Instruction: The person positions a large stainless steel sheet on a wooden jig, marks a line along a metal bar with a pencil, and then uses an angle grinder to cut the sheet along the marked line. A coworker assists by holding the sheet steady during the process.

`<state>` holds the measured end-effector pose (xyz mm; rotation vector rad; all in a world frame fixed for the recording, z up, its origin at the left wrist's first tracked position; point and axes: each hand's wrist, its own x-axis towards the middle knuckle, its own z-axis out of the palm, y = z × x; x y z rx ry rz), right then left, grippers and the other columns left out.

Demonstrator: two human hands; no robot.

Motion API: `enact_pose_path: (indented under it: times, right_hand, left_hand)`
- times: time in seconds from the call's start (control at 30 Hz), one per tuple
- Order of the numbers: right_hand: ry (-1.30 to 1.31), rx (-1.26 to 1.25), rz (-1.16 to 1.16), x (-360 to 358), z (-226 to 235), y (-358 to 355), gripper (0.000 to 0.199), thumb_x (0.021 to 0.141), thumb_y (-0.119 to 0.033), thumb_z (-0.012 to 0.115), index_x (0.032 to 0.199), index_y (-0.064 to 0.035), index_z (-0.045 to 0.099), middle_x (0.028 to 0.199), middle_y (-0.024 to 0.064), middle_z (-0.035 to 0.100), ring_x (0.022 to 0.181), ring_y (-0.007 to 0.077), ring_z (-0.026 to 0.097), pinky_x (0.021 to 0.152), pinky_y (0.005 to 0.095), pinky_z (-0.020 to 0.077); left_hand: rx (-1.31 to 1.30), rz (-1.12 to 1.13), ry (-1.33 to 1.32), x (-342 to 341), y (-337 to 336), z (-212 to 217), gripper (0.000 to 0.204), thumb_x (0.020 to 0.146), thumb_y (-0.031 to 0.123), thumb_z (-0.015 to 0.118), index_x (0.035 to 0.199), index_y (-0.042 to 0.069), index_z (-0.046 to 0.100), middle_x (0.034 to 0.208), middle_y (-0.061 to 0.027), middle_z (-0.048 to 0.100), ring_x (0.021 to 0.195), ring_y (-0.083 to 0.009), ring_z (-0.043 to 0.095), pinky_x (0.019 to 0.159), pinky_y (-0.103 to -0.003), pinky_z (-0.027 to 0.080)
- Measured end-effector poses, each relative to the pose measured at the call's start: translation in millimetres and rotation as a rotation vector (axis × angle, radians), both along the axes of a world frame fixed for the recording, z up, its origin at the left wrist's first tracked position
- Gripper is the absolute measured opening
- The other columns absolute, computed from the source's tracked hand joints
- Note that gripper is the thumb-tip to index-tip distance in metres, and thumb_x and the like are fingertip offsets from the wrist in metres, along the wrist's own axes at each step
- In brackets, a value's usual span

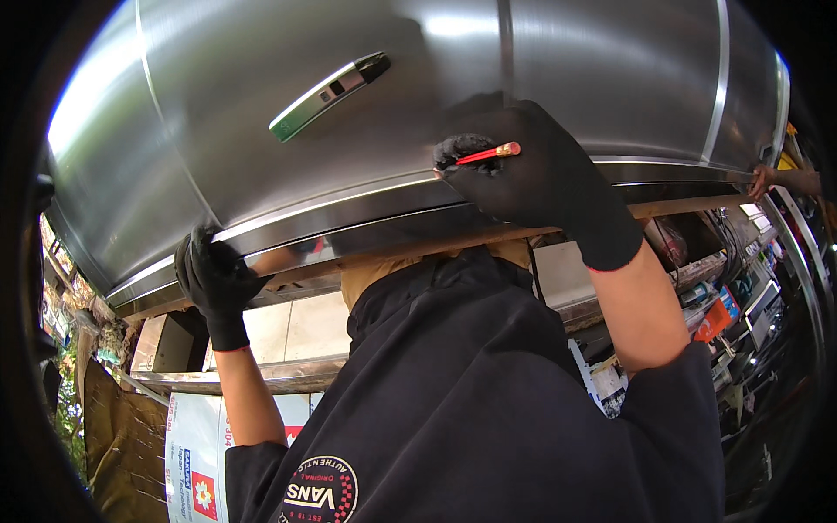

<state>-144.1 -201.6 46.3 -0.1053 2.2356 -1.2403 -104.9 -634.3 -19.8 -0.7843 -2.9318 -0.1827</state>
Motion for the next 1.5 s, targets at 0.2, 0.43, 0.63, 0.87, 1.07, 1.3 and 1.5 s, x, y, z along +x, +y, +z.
enact_pose_path:
  times: [0.2,0.43,0.63,0.87,1.07,1.3,1.5]
  right_hand:
    - [0.024,-0.052,-0.055,7,2,32,0.013,0.083,-0.015,0.076,0.091,-0.0041,0.075,0.088,0.0136,0.074,0.083,0.0312,0.068,0.077,0.0409,0.0540]
    - [-0.042,-0.025,-0.050,9,6,49,0.014,0.086,-0.014,0.075,0.092,-0.0024,0.076,0.089,0.0140,0.075,0.084,0.0300,0.072,0.078,0.0386,0.0561]
    - [-0.149,-0.082,-0.134,13,5,56,0.015,0.087,-0.014,0.074,0.094,-0.0006,0.076,0.089,0.0153,0.077,0.081,0.0267,0.074,0.078,0.0358,0.0570]
    - [-0.167,-0.060,-0.115,11,7,60,0.016,0.086,-0.014,0.074,0.094,-0.0002,0.076,0.087,0.0158,0.076,0.079,0.0271,0.074,0.077,0.0358,0.0568]
    - [-0.079,-0.036,-0.081,12,5,63,0.015,0.085,-0.014,0.074,0.092,-0.0003,0.075,0.087,0.0150,0.076,0.078,0.0271,0.072,0.077,0.0353,0.0562]
    - [-0.164,-0.035,-0.185,19,1,71,0.016,0.086,-0.013,0.075,0.094,0.0005,0.076,0.087,0.0123,0.077,0.079,0.0200,0.072,0.076,0.0337,0.0564]
    - [-0.417,-0.243,-0.634,33,-17,70,0.010,0.089,-0.007,0.072,0.092,0.0029,0.073,0.082,0.0041,0.073,0.075,0.0105,0.067,0.069,0.0284,0.0551]
  left_hand:
    - [0.014,0.002,0.002,0,-2,-1,0.068,0.082,0.055,0.078,0.122,0.001,0.066,0.114,-0.0144,0.070,0.111,-0.0358,0.067,0.101,-0.050,0.053]
    - [0.002,0.028,-0.043,6,-12,-7,0.068,0.066,0.014,0.065,0.132,0.000,0.062,0.125,-0.0182,0.068,0.119,-0.0395,0.064,0.109,-0.052,0.049]
    - [0.007,0.032,-0.081,7,-18,-7,0.075,0.064,0.015,0.065,0.136,-0.001,0.059,0.126,-0.0181,0.068,0.122,-0.0394,0.063,0.111,-0.052,0.047]
    - [0.037,0.025,-0.068,6,-16,-7,0.075,0.063,0.014,0.063,0.136,0.001,0.059,0.126,-0.0169,0.068,0.120,-0.0386,0.063,0.110,-0.051,0.048]
    - [0.019,0.036,-0.056,8,-16,-8,0.074,0.064,0.016,0.064,0.136,0.001,0.060,0.126,-0.0157,0.068,0.120,-0.0381,0.064,0.110,-0.051,0.048]
    - [0.018,0.022,-0.060,3,-8,-5,0.053,0.075,0.008,0.055,0.127,-0.001,0.063,0.118,-0.0160,0.069,0.113,-0.0387,0.065,0.104,-0.052,0.050]
    - [-0.016,-0.005,-0.052,5,-16,-6,0.054,0.078,0.021,0.060,0.127,0.000,0.061,0.118,-0.0165,0.068,0.114,-0.0389,0.064,0.103,-0.053,0.050]
